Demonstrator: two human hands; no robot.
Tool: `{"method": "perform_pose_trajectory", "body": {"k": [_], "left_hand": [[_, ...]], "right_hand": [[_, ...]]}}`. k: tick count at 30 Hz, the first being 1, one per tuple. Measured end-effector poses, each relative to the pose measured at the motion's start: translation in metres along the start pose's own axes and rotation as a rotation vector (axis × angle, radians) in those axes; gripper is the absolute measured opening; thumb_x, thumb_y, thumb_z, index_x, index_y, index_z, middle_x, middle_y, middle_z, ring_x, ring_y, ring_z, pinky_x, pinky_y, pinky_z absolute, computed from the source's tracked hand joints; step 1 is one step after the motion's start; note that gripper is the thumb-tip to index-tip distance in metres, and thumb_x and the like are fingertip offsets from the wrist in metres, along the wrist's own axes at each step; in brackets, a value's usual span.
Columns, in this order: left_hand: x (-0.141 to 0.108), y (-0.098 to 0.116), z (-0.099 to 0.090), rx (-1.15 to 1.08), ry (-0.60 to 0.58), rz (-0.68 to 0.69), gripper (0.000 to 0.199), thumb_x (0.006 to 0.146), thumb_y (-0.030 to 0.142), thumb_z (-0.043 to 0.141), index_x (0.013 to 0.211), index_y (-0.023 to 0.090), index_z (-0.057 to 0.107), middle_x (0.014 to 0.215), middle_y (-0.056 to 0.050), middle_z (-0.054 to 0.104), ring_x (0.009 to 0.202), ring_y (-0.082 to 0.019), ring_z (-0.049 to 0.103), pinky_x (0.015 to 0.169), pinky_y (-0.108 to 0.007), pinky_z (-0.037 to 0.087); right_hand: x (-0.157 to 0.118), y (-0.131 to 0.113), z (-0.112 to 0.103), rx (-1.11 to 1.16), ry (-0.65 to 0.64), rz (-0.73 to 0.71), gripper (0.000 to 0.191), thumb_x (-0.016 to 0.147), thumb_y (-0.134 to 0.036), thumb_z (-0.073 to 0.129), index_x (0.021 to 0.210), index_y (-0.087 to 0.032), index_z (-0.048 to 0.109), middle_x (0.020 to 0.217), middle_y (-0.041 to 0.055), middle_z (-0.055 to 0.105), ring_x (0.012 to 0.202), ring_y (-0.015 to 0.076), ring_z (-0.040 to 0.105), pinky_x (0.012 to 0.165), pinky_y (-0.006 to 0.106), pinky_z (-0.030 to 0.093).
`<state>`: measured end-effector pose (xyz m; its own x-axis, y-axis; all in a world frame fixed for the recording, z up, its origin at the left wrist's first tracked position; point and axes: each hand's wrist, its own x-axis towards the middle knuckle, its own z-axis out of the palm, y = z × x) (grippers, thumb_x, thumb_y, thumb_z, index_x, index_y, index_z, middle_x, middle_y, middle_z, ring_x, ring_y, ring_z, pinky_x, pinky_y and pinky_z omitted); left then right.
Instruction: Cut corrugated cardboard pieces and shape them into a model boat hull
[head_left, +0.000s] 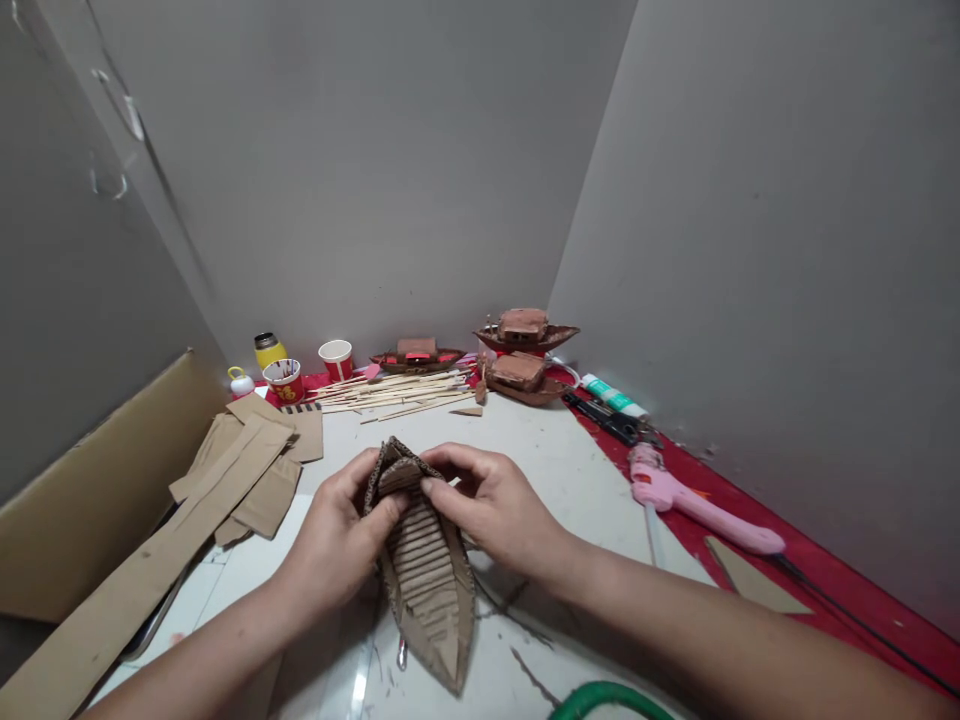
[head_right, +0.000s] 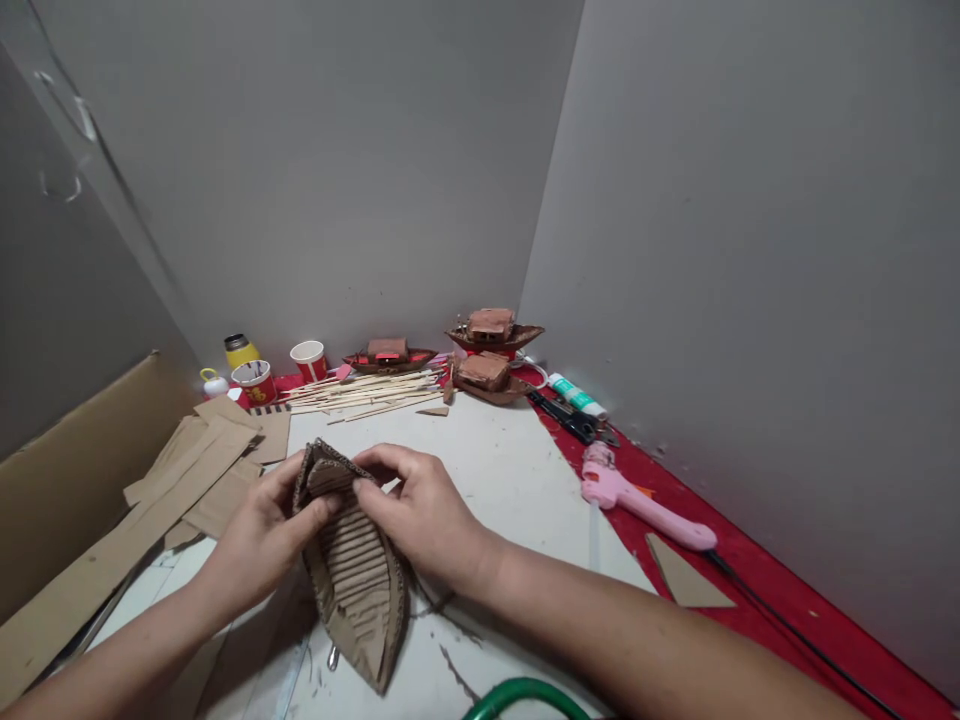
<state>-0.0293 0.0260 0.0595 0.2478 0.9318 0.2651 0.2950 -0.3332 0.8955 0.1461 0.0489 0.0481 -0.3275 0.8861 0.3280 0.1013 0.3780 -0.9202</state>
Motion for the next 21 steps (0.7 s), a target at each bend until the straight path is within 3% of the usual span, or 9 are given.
{"method": "perform_pose_trajectory", "body": {"k": [9,13,16,21], "left_hand": [[-0.006,-0.003,0.005,0.027,-0.055,0.022,0.042,0.09,0.012,0.05,0.13,0.022,0.058,0.132,-0.004,0.062,0.125,-0.019,0.052,0.11,-0.03,0.035],[-0.008,-0.008,0.006,0.016,-0.079,0.004,0.045,0.091,0.015,0.049,0.135,0.019,0.053,0.137,-0.007,0.058,0.127,-0.021,0.051,0.11,-0.033,0.035],[-0.006,-0.011,0.005,-0.021,-0.113,-0.013,0.047,0.09,0.015,0.05,0.136,0.019,0.052,0.136,-0.006,0.058,0.127,-0.022,0.051,0.109,-0.033,0.036],[-0.002,-0.007,0.005,-0.007,-0.116,0.007,0.051,0.085,0.009,0.048,0.134,0.021,0.053,0.134,-0.003,0.06,0.124,-0.021,0.052,0.106,-0.029,0.037]], "right_hand": [[-0.004,0.003,0.003,0.002,-0.037,-0.045,0.01,0.085,-0.016,0.056,0.082,-0.016,0.065,0.076,-0.001,0.062,0.072,0.0128,0.056,0.066,0.023,0.045],[-0.002,0.004,-0.001,-0.028,-0.073,0.005,0.011,0.085,-0.019,0.058,0.075,-0.016,0.061,0.07,-0.0021,0.059,0.067,0.0121,0.054,0.061,0.023,0.044],[0.0,-0.003,-0.008,-0.093,-0.127,0.029,0.003,0.082,-0.017,0.061,0.081,-0.017,0.064,0.079,0.0004,0.066,0.075,0.0146,0.06,0.063,0.024,0.047],[-0.001,-0.005,-0.012,-0.128,-0.008,-0.154,0.019,0.081,-0.013,0.064,0.099,-0.02,0.063,0.092,0.0021,0.068,0.085,0.016,0.064,0.071,0.027,0.054]]}}
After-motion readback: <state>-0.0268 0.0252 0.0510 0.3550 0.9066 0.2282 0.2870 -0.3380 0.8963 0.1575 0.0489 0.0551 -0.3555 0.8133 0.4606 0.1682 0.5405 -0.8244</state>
